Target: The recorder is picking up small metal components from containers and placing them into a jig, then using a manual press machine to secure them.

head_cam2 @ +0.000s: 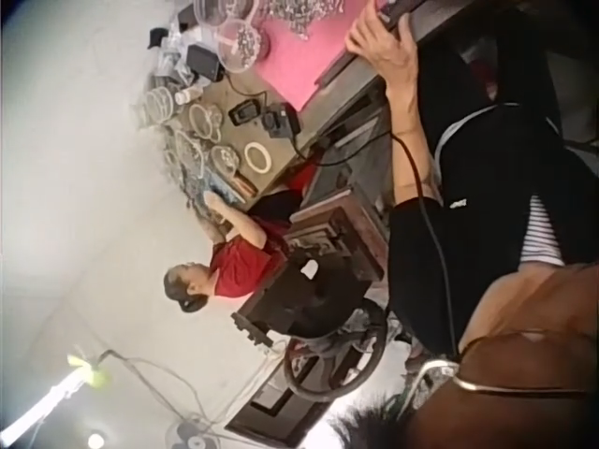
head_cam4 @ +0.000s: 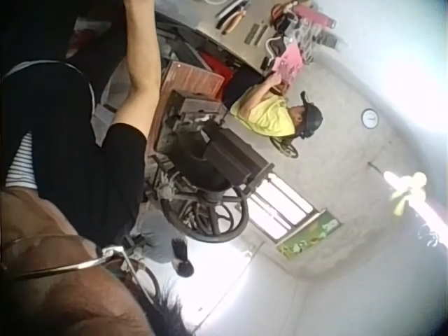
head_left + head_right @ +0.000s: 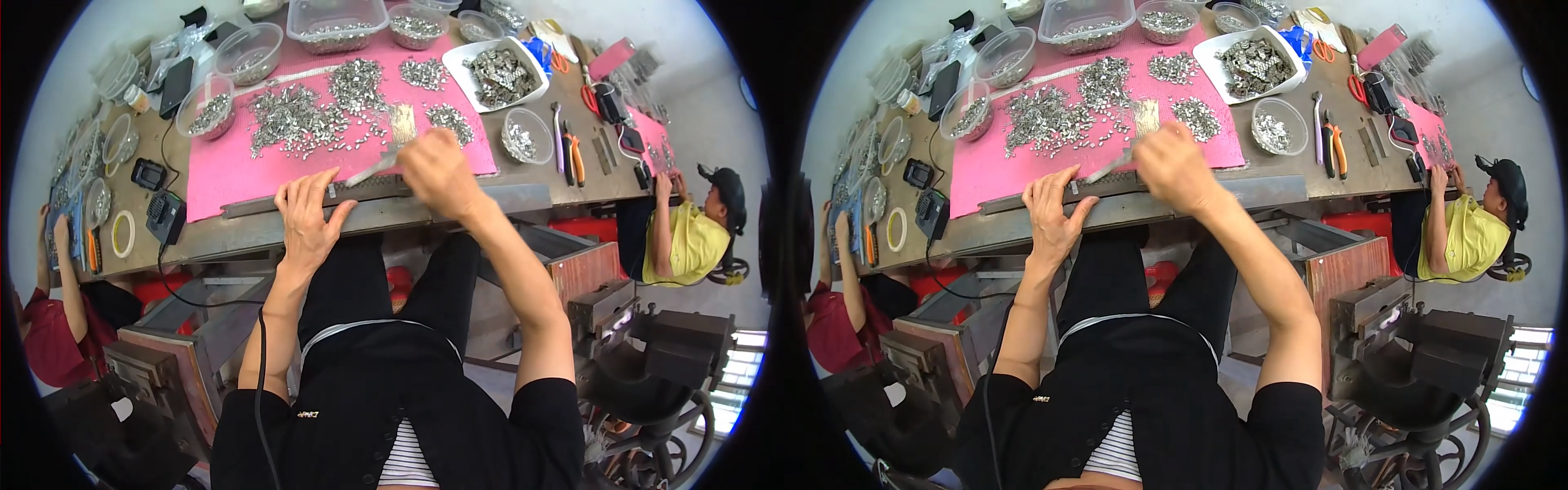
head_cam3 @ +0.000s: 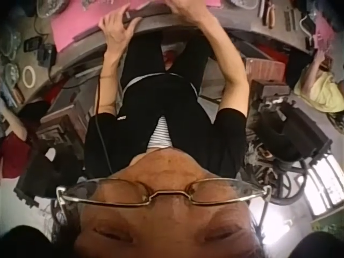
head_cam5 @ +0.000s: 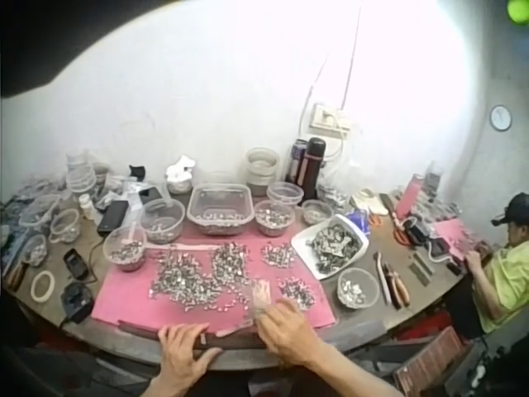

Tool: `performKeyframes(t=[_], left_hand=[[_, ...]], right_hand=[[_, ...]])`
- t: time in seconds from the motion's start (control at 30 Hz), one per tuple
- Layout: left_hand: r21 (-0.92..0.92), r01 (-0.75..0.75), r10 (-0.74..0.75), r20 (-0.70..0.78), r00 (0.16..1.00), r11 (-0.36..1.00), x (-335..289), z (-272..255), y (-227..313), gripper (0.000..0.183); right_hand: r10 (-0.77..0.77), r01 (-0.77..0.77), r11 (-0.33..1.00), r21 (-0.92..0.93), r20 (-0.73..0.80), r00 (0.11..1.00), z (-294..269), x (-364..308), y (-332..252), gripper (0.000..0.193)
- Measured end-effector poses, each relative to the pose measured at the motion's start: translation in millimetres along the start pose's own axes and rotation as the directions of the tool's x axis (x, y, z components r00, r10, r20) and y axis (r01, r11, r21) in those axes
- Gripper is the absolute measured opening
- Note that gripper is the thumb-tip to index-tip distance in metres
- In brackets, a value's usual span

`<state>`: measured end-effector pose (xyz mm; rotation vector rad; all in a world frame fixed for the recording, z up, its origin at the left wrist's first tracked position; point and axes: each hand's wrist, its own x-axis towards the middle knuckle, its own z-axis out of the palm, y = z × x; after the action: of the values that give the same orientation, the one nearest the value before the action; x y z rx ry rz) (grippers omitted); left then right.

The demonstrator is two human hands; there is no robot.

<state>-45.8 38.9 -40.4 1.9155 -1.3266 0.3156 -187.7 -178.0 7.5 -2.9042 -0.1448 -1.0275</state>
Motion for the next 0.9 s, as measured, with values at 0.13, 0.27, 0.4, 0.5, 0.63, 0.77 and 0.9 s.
performKeyframes(t=[0.13,0.27,0.4,0.5,0.63,0.77,0.9], left_hand=[[-0.048,0.072,-0.074,-0.03,0.997,0.996,13,-5,16,0.038],[-0.159,-0.001,-0.013,-0.085,0.996,0.987,51,17,36,0.012],[-0.195,-0.028,0.033,0.019,0.999,0.98,89,50,43,0.006],[-0.201,-0.026,0.053,0.13,0.99,0.979,106,79,42,0.008],[-0.147,-0.074,0.103,0.205,0.973,0.986,113,94,46,0.009],[-0.11,-0.146,0.166,0.2,0.966,0.983,113,99,48,0.007],[-0.086,-0.192,0.207,0.218,0.954,0.978,113,101,46,0.007]], right_hand=[[0.439,-0.525,0.849,-0.063,-0.469,0.767,-29,7,66,0.013],[0.583,-0.597,0.798,0.081,-0.355,0.731,-25,-24,82,0.011],[0.539,-0.545,0.838,0.035,-0.205,0.817,-4,-40,48,0.013],[0.54,-0.544,0.839,0.02,-0.16,0.827,0,-47,31,0.013],[0.571,-0.574,0.819,0.026,-0.14,0.809,0,-55,27,0.012],[0.541,-0.542,0.84,0.023,-0.118,0.833,-5,-60,27,0.011],[0.635,-0.597,0.765,0.241,-0.125,0.762,-9,-65,27,0.012]])
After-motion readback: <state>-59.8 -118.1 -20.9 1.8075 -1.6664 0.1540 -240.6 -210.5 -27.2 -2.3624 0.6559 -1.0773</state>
